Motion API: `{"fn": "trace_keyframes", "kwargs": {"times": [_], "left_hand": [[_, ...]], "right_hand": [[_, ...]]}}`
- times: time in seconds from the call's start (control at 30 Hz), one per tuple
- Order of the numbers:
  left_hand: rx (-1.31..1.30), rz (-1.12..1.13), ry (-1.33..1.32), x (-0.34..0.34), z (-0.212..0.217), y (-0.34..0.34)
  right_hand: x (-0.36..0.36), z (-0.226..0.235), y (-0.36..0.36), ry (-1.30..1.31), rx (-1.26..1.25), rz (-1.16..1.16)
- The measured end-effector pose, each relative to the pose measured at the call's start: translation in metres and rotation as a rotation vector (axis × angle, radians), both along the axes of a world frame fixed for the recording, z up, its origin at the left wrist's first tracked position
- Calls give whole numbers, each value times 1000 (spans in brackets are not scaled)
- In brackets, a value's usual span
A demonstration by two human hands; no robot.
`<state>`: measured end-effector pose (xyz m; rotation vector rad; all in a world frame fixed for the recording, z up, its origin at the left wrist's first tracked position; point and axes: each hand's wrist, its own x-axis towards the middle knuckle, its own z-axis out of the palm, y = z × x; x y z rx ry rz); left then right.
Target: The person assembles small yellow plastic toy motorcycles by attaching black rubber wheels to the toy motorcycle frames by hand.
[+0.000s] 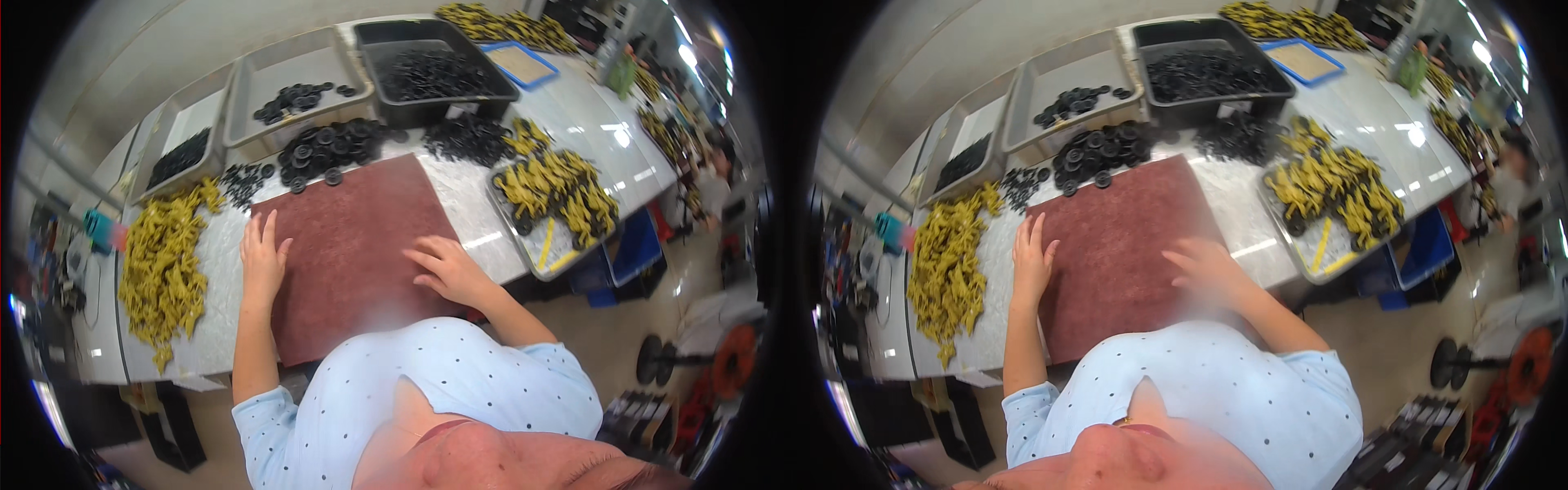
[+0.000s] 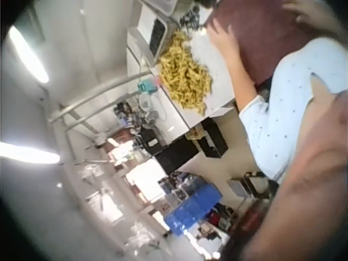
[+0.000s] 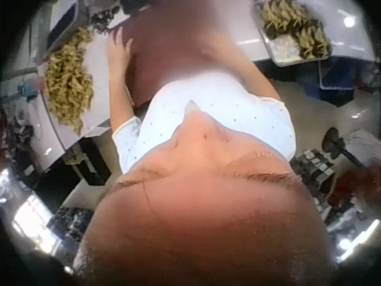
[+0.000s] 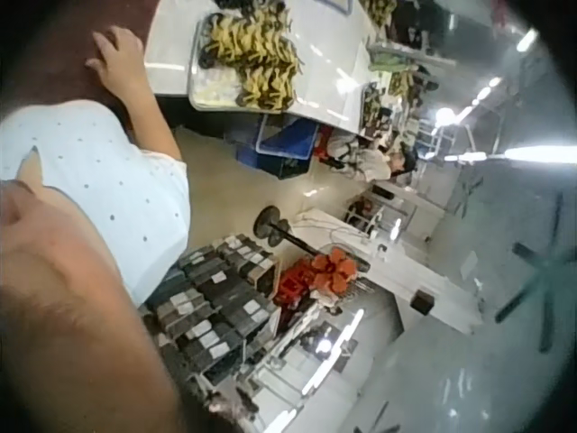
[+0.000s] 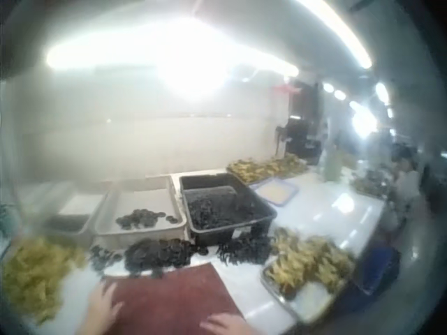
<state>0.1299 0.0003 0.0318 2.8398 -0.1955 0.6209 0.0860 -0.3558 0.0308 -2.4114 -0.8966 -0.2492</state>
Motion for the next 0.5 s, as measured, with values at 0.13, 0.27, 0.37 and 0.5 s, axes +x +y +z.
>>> {"fn": "trace_keyframes", "kwargs": {"times": [0.13,0.27,0.37,0.5], "left_hand": [[48,-78,96,25,-21,9],[63,-74,189,33,-56,23],[35,-78,193,35,-48,16],[20,-78,170,35,-45,17]], "right_hand": [[-7,-7,11,-19,-154,-79],[-6,-22,12,2,-263,-71],[-8,-23,15,37,-299,-82],[-4,-18,19,70,-341,-83]]}}
